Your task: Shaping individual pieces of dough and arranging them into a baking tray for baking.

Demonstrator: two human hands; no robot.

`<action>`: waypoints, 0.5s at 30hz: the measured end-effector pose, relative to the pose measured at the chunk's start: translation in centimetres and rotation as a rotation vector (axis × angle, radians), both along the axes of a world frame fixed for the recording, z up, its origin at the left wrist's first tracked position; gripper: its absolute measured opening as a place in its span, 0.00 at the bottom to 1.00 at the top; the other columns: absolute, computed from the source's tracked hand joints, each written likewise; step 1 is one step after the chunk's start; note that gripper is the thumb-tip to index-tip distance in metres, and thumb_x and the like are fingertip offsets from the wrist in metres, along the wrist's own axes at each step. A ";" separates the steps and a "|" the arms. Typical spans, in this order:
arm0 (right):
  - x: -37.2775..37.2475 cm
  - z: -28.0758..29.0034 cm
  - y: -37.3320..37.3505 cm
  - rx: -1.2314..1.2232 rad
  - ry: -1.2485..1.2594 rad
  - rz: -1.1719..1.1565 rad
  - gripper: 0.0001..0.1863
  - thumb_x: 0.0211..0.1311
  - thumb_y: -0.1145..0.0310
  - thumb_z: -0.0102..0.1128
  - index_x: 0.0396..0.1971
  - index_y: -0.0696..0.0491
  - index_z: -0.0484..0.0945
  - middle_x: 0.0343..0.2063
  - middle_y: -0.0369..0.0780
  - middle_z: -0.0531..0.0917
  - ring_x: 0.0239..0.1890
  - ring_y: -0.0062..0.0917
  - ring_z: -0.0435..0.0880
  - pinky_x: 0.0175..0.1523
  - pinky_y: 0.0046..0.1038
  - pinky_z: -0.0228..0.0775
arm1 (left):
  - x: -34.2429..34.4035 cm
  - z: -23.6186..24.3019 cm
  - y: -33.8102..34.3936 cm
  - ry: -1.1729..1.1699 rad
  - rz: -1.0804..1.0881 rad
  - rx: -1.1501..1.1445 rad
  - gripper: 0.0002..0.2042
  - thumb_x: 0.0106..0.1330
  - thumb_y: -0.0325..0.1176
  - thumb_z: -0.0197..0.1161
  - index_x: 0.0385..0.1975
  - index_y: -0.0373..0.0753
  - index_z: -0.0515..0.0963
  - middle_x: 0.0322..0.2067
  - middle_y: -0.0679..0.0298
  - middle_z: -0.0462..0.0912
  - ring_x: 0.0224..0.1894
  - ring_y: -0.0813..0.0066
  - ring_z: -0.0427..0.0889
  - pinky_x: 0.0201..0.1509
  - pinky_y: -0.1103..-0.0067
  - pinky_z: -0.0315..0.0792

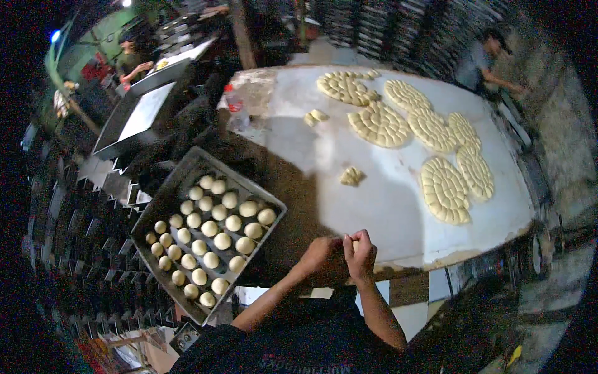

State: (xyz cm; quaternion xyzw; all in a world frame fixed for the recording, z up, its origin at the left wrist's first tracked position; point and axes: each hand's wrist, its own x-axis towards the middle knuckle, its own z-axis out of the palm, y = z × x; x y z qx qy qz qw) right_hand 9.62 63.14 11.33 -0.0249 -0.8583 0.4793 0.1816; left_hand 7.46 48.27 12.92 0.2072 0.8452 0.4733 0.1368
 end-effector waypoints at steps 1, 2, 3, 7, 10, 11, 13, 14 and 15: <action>0.0 -0.2 1.0 0.041 0.021 -0.052 0.12 0.62 0.67 0.63 0.26 0.56 0.69 0.18 0.41 0.75 0.23 0.22 0.77 0.31 0.27 0.69 | -0.3 -0.3 1.5 0.038 -0.064 -0.264 0.17 0.58 0.19 0.55 0.49 0.33 0.75 0.42 0.52 0.82 0.46 0.63 0.82 0.48 0.66 0.76; 0.0 -0.8 2.4 0.019 0.098 -0.069 0.12 0.62 0.67 0.62 0.26 0.55 0.69 0.18 0.41 0.77 0.21 0.28 0.79 0.29 0.28 0.70 | -0.3 0.3 3.0 0.024 -0.098 -0.268 0.17 0.58 0.19 0.55 0.49 0.33 0.75 0.42 0.52 0.82 0.46 0.63 0.82 0.48 0.66 0.76; -0.2 0.6 3.9 -0.012 0.061 -0.042 0.10 0.62 0.67 0.62 0.27 0.53 0.69 0.18 0.43 0.76 0.21 0.33 0.78 0.29 0.31 0.71 | -0.3 1.4 4.3 0.021 -0.155 -0.243 0.14 0.59 0.22 0.54 0.46 0.33 0.75 0.40 0.53 0.81 0.45 0.62 0.81 0.47 0.64 0.75; -4.3 -4.2 14.5 0.189 0.005 -0.190 0.16 0.60 0.62 0.64 0.27 0.53 0.66 0.18 0.45 0.73 0.21 0.39 0.76 0.27 0.34 0.67 | -6.1 6.9 8.8 -0.211 -0.306 0.230 0.11 0.59 0.24 0.48 0.40 0.32 0.72 0.31 0.54 0.77 0.31 0.65 0.74 0.37 0.72 0.72; -7.4 -6.1 19.1 0.426 -0.066 -0.138 0.19 0.65 0.54 0.58 0.26 0.53 0.65 0.20 0.45 0.71 0.25 0.41 0.71 0.32 0.38 0.64 | -16.1 2.9 11.3 0.257 0.142 -0.117 0.20 0.69 0.43 0.51 0.51 0.34 0.72 0.40 0.45 0.78 0.40 0.45 0.81 0.45 0.61 0.75; -7.8 -6.2 19.2 0.005 -0.218 0.019 0.18 0.67 0.55 0.53 0.26 0.54 0.66 0.21 0.45 0.71 0.26 0.43 0.70 0.34 0.41 0.62 | -17.4 1.0 11.3 0.236 0.348 -0.444 0.29 0.68 0.52 0.52 0.62 0.38 0.64 0.44 0.43 0.74 0.38 0.39 0.79 0.44 0.57 0.75; -8.1 -7.1 19.3 0.224 -0.018 0.024 0.14 0.66 0.60 0.52 0.26 0.55 0.66 0.22 0.45 0.71 0.26 0.41 0.70 0.34 0.41 0.61 | -17.5 -3.9 10.3 0.250 0.318 -0.704 0.33 0.67 0.53 0.54 0.67 0.40 0.57 0.48 0.44 0.70 0.36 0.39 0.80 0.41 0.53 0.75; -7.9 -9.1 20.3 0.229 0.016 0.054 0.11 0.64 0.65 0.51 0.26 0.55 0.66 0.21 0.45 0.71 0.28 0.41 0.70 0.36 0.41 0.60 | -16.2 -4.8 11.2 0.174 0.302 -0.730 0.33 0.66 0.52 0.55 0.66 0.39 0.58 0.48 0.45 0.69 0.37 0.42 0.80 0.42 0.54 0.75; -7.1 -7.5 20.1 0.104 -0.104 0.171 0.08 0.62 0.69 0.51 0.26 0.55 0.67 0.23 0.44 0.71 0.31 0.41 0.70 0.38 0.42 0.60 | -13.9 -6.3 10.4 0.079 0.314 -0.769 0.34 0.66 0.51 0.56 0.66 0.38 0.58 0.48 0.46 0.69 0.39 0.45 0.80 0.42 0.54 0.74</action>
